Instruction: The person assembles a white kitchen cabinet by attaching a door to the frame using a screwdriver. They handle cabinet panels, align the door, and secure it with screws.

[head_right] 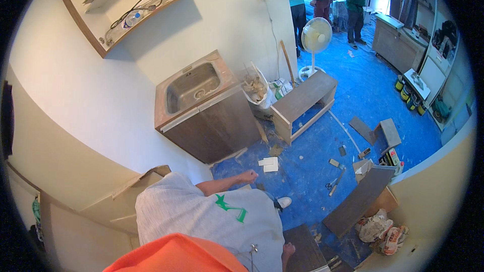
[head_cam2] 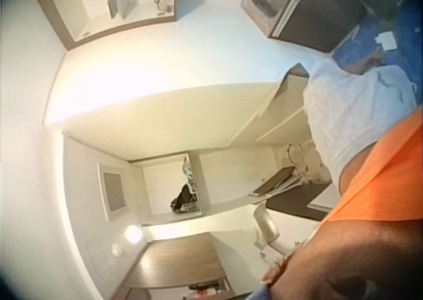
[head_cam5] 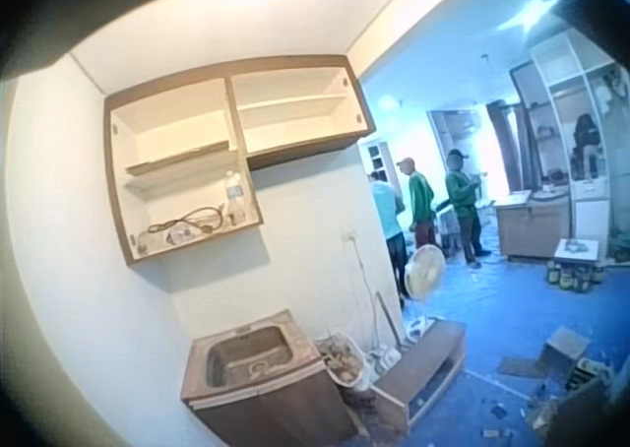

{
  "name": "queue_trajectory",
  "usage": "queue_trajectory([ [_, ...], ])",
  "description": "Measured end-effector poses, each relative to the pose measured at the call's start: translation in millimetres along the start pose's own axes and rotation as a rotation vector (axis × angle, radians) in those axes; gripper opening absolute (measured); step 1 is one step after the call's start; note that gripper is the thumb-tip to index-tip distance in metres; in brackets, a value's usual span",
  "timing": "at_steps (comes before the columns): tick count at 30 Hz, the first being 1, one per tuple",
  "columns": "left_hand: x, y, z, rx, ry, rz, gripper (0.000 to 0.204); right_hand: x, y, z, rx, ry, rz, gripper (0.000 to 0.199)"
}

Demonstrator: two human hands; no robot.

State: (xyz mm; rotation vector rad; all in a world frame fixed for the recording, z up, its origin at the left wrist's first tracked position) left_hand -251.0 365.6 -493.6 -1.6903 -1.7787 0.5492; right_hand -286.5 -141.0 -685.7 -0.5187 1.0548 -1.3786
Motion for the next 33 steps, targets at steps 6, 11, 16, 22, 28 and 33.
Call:
queue_trajectory([
  [6,7.1,-16.0,-0.6,0.026,0.077,0.006,0.037,8.5,4.0,42.6,0.199,0.149,0.028,0.053],
  [11,-3.4,-17.5,0.1,0.011,0.390,-0.021,0.032,-59.3,6.2,109.9,0.352,0.021,-0.012,0.059],
  [16,-32.2,16.6,-10.7,0.027,0.284,0.149,0.034,-59.5,-15.3,95.2,0.476,-0.231,-0.121,0.068],
  [22,-95.4,63.2,-37.8,0.070,0.363,0.436,0.035,45.4,-136.8,37.0,0.572,-0.046,-0.556,0.053],
  [28,-162.6,97.9,-93.2,0.049,0.484,0.598,0.036,102.5,-238.6,-116.6,0.179,0.257,-0.896,0.044],
  [33,-253.6,114.8,-107.4,0.060,0.620,0.791,0.037,84.5,-256.6,-231.2,0.035,-0.050,-1.056,0.042],
])
Point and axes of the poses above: each hand's wrist, its own y-axis towards the middle knuckle, its own x-axis out of the back of the hand, z = x × y, the point moved 8 cm from there along y, towards the middle knuckle, and after that the axes turned 9 degrees about z, right-handed, at the moved point
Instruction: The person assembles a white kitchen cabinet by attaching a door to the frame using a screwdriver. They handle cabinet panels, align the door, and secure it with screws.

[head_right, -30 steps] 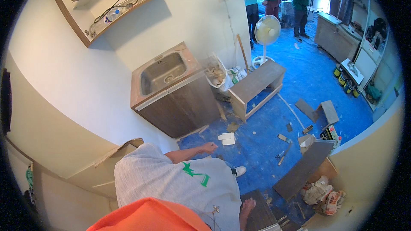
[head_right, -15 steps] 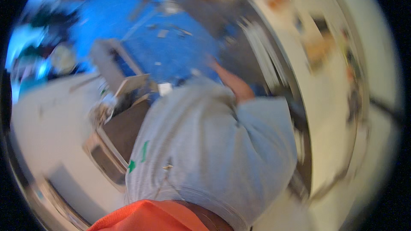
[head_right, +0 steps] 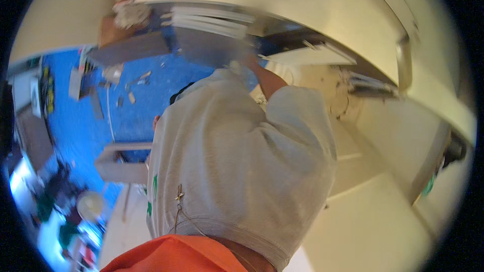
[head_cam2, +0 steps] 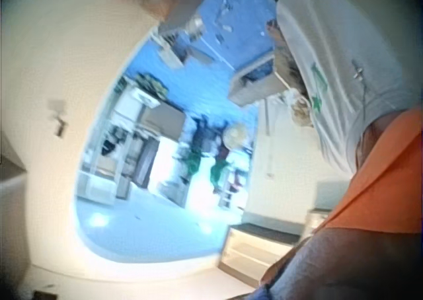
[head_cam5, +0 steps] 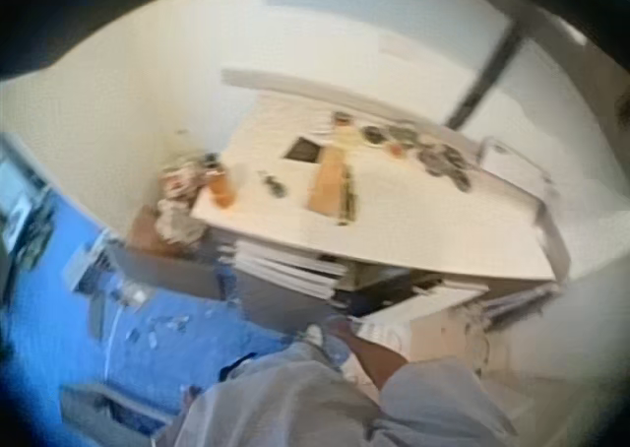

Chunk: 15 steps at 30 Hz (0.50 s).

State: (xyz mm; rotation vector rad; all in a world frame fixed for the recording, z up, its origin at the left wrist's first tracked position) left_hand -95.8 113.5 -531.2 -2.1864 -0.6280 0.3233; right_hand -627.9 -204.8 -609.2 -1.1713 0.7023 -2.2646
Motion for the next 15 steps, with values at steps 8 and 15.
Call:
queue_trajectory([
  [8,-50.0,57.9,-38.5,0.022,0.146,0.211,0.039,-28.1,-56.9,45.7,-0.034,0.455,-0.075,0.051],
  [15,-81.6,81.4,-51.1,0.031,0.200,0.324,0.040,-23.8,-81.7,22.7,-0.027,0.714,-0.155,0.045],
])
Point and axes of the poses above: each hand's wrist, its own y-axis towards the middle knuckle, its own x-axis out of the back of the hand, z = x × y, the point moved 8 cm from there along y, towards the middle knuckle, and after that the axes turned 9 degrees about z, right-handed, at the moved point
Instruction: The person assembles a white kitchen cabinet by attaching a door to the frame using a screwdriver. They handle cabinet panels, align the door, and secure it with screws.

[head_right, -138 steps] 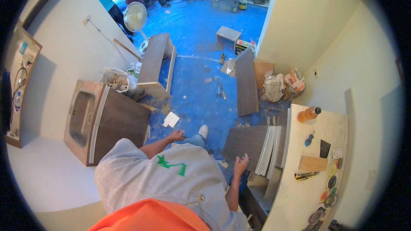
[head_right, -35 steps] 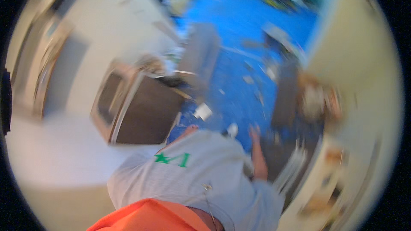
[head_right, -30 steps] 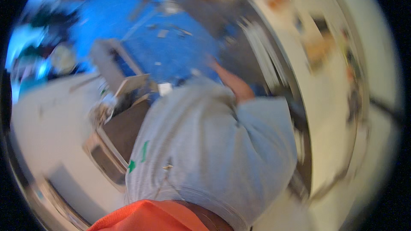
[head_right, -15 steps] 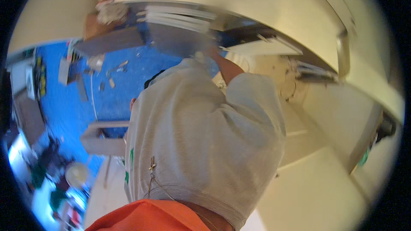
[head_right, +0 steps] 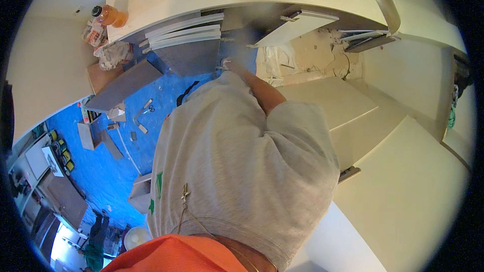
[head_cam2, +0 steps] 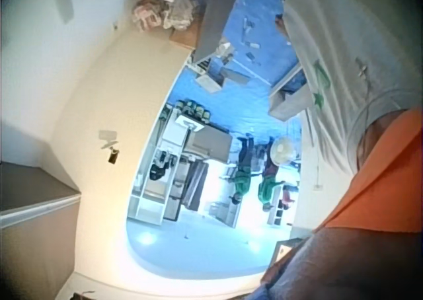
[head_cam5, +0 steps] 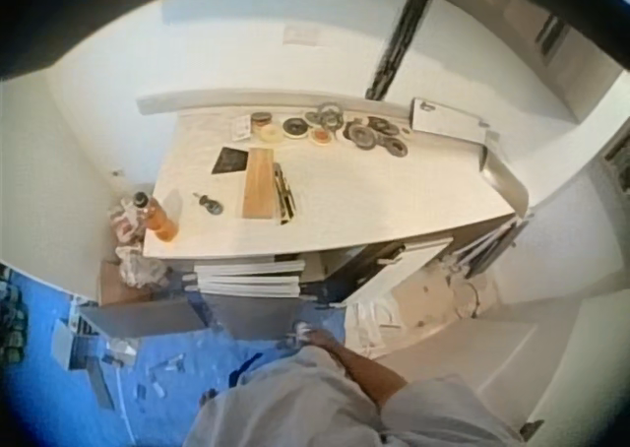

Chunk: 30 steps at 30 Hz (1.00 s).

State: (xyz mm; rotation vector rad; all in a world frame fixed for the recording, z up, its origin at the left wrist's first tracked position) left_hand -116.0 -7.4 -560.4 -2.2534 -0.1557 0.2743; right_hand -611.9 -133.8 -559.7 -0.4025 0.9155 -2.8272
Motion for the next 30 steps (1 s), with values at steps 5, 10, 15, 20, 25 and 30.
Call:
queue_trajectory([
  [5,-19.6,25.6,-22.4,-0.026,-0.002,0.045,0.041,52.7,-10.5,-6.2,0.234,-0.164,-0.100,0.043],
  [10,-36.9,47.0,-31.3,0.016,-0.035,0.013,0.037,98.1,-13.7,-1.2,-0.048,0.104,-0.225,0.039],
  [15,-39.7,48.4,-8.9,-0.047,-0.108,0.009,0.036,88.1,2.5,32.0,-0.079,0.107,-0.212,0.046],
  [20,-15.2,50.7,40.3,-0.022,-0.063,-0.041,0.035,44.5,14.7,109.6,0.188,-0.486,-0.110,0.051],
  [25,10.3,14.6,59.5,-0.202,-0.163,-0.139,0.035,14.2,23.2,215.0,0.430,-0.503,-0.145,0.063],
  [30,21.8,-27.9,42.2,-0.056,-0.087,-0.239,0.038,6.3,52.2,245.0,0.343,-0.556,-0.169,0.085],
])
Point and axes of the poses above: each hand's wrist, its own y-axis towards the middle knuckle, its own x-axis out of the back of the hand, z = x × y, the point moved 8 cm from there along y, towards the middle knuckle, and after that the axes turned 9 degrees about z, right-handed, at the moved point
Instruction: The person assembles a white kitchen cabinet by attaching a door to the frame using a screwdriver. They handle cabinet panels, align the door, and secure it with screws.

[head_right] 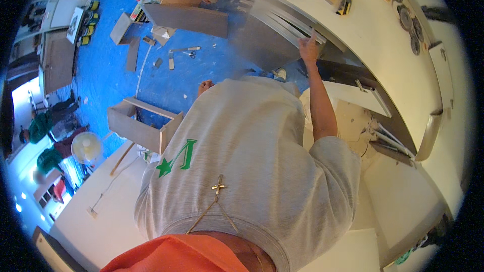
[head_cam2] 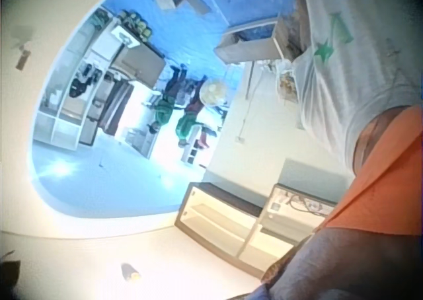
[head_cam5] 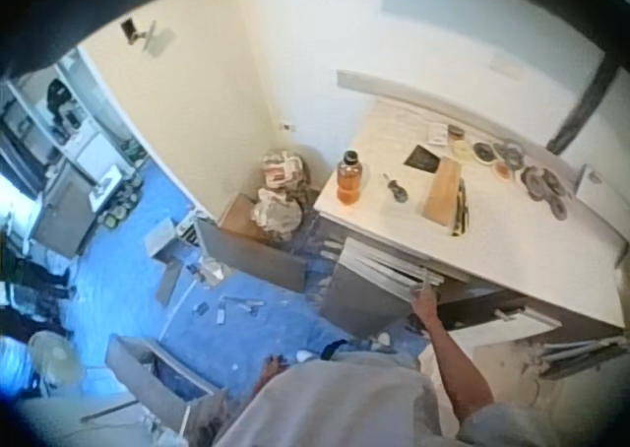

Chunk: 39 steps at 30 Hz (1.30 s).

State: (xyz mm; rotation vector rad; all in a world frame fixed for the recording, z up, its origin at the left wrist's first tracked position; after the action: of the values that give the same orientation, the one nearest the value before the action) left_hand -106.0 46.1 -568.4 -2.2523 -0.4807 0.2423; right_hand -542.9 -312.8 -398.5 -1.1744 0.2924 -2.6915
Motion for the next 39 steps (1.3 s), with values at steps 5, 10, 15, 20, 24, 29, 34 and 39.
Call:
queue_trajectory([
  [5,3.8,-22.0,-13.0,0.018,-0.047,-0.056,0.039,-13.6,16.7,-26.9,-0.073,-0.088,0.139,0.093],
  [10,3.4,-14.7,14.8,-0.049,-0.089,0.005,0.044,-17.2,21.4,-39.7,-0.043,-0.140,0.124,0.090],
  [15,7.5,-14.5,45.8,-0.101,-0.088,0.045,0.045,-19.7,17.6,-36.3,-0.082,-0.107,0.095,0.086],
  [20,6.3,-17.0,61.5,-0.067,-0.070,0.035,0.045,-28.7,-22.6,-3.6,0.028,-0.165,0.039,0.080],
  [24,6.3,-8.4,69.6,-0.058,-0.040,0.024,0.045,-56.5,-68.2,13.7,0.125,-0.078,0.193,0.075],
  [29,11.2,13.6,74.9,-0.063,0.063,0.035,0.044,-69.3,-91.0,13.5,0.140,-0.124,0.258,0.071],
  [34,1.5,11.1,66.8,-0.071,-0.057,0.120,0.043,-39.1,-47.4,27.9,0.275,-0.321,0.033,0.063],
  [39,-0.7,-30.1,52.7,-0.069,-0.086,-0.031,0.041,-43.1,14.9,22.8,0.206,-0.489,0.106,0.070],
])
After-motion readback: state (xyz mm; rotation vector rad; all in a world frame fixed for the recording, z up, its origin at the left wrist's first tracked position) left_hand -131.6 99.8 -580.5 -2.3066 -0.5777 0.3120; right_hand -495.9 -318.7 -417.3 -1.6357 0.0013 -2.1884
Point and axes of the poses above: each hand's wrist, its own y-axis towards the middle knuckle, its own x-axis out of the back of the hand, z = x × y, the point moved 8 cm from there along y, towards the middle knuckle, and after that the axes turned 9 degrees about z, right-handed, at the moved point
